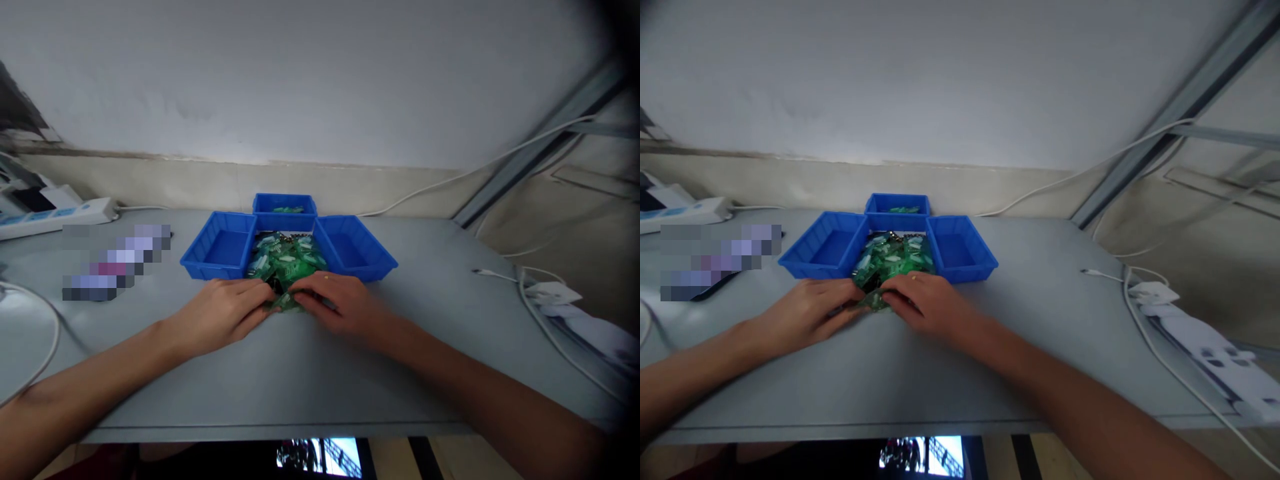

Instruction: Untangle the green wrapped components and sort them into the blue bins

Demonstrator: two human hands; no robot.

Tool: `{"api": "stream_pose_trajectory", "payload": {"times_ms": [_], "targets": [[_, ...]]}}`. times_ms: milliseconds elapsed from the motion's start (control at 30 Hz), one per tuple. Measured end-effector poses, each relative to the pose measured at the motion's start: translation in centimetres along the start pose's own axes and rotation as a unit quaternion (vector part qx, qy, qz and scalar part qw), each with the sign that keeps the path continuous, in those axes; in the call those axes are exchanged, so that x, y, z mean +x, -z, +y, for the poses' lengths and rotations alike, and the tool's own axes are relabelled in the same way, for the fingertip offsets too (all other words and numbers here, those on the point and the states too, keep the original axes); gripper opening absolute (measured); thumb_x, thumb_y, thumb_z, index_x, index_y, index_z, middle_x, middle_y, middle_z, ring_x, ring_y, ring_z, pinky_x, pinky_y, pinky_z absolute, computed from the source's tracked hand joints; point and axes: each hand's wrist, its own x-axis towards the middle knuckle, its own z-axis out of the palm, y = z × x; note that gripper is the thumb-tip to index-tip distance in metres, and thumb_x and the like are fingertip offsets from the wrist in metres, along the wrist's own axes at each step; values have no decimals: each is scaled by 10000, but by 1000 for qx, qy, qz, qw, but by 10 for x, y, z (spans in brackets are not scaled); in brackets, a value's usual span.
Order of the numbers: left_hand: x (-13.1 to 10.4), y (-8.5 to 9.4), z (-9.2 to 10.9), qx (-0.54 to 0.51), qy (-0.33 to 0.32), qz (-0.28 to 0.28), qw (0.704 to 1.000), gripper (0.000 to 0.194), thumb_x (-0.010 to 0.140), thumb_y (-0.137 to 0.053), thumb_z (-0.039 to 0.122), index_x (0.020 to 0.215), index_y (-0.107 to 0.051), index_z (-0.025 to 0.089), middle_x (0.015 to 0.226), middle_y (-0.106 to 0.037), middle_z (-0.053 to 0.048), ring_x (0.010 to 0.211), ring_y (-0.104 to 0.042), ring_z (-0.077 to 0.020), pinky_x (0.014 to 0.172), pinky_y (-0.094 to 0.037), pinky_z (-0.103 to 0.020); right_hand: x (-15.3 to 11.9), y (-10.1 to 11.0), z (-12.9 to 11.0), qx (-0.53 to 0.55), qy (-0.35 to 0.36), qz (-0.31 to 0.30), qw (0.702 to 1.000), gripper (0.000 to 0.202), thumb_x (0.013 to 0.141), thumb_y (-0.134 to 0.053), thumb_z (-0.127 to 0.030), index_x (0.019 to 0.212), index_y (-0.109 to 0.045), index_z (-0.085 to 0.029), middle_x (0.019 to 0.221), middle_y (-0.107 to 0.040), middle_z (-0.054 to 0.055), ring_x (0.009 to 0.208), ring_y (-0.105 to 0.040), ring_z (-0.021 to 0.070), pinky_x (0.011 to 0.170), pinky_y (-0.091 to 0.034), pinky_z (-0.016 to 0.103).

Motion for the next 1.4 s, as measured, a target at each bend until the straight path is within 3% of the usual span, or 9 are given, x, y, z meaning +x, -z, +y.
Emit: {"api": "stream_pose_trajectory", "payload": {"times_ms": [233, 533, 733, 833, 933, 1067, 1267, 1400], "targets": [[1, 1, 1, 11, 24, -13, 1000, 238, 880, -352, 308, 741, -470, 155, 648, -514, 5, 600, -523, -115, 513, -360, -221, 0, 4, -2, 23, -16, 31, 999, 151, 834, -431, -236, 893, -558, -180, 791, -623, 9, 705, -564, 104, 635, -411, 217], [-2, -4, -2, 6, -19, -12, 1000, 204, 887, -355, 277, 852, -522, 166, 723, -528, -4, 688, -527, -123, 612, -397, -235, 3, 6, -2, 56, -60, -57, 995, 144, 845, -430, -251, 873, -560, -195, 793, -621, -10, 710, -567, 98, 638, -395, 213], [-1, -2, -1, 0, -14, 15, 1000, 170, 873, -383, 253, 892, -527, 164, 821, -539, -29, 746, -532, -129, 633, -431, -230, 1, 6, -1, 57, -131, -21, 990, 160, 798, -498, -342, 850, -500, -191, 713, -599, -20, 633, -552, 107, 553, -372, 212], [-2, -2, -1, -7, -18, 35, 999, 155, 862, -401, 241, 913, -520, 157, 888, -538, -45, 797, -533, -135, 675, -452, -240, 1, 5, -1, 30, -157, -11, 987, 216, 769, -519, -395, 750, -462, -187, 630, -556, -33, 546, -511, 99, 490, -334, 209], [-3, -2, -2, -13, -26, 36, 999, 153, 862, -392, 230, 910, -516, 154, 920, -532, -53, 820, -532, -137, 692, -459, -245, 1, 4, -2, 17, -129, -38, 991, 230, 790, -488, -398, 703, -470, -186, 622, -552, -30, 552, -506, 99, 497, -331, 212], [-3, -2, -3, -40, -33, 24, 998, 125, 863, -383, 193, 893, -499, 155, 956, -513, -53, 833, -530, -127, 699, -453, -240, 0, 1, -5, 59, -78, -70, 993, 167, 810, -473, -349, 851, -513, -192, 755, -598, -9, 668, -547, 107, 598, -388, 222], [-3, -2, -2, -87, -37, 17, 995, 54, 847, -406, 168, 857, -457, 154, 961, -473, -48, 861, -509, -119, 735, -435, -228, -2, -2, -5, 42, -61, -41, 996, 240, 785, -505, -374, 936, -493, -186, 852, -587, 20, 733, -543, 127, 652, -411, 248], [-4, -3, -3, -102, -44, 1, 994, 38, 839, -431, 184, 813, -443, 159, 949, -452, -35, 817, -501, -106, 709, -424, -215, -4, -6, -1, 30, -13, -27, 999, 262, 779, -512, -382, 945, -482, -181, 914, -555, 36, 828, -521, 140, 711, -412, 261]]}}
